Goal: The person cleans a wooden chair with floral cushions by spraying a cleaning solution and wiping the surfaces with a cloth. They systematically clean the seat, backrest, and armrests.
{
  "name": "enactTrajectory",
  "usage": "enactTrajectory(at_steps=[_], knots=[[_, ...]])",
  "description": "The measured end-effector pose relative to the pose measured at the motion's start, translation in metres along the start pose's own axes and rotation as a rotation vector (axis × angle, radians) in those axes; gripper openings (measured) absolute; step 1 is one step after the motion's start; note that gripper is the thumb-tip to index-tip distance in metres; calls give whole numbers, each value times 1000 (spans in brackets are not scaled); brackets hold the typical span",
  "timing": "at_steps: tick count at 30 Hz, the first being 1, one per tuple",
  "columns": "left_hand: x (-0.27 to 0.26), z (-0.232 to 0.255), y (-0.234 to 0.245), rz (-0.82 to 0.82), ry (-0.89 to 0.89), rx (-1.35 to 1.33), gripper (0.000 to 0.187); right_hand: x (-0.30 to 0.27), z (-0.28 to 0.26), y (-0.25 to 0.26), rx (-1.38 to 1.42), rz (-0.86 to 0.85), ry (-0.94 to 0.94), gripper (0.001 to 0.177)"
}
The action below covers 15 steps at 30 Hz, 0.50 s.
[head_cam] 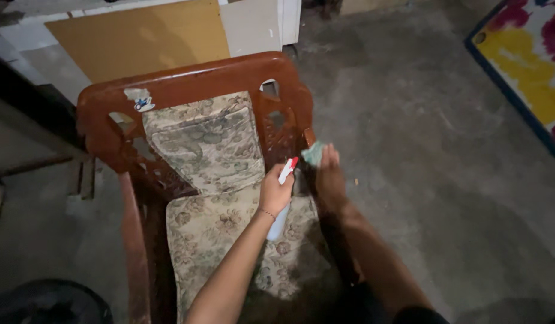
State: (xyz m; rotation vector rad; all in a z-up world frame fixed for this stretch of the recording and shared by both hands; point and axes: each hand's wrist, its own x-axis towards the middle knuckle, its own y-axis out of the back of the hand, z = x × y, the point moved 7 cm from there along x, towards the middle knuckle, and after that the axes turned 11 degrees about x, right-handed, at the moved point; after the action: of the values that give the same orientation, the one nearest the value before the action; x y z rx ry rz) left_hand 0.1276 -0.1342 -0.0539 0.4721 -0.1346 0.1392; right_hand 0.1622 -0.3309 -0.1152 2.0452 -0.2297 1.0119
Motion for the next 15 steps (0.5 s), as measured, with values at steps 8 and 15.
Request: enactTrajectory(at_steps=[8, 15], knots=[[-25, 8, 36, 27, 15, -76, 20, 65, 11, -45, -102, -32, -102, 53], [-39, 4, 28, 8, 26, -76, 25, 45, 10, -31, -62, -259, -231, 60]])
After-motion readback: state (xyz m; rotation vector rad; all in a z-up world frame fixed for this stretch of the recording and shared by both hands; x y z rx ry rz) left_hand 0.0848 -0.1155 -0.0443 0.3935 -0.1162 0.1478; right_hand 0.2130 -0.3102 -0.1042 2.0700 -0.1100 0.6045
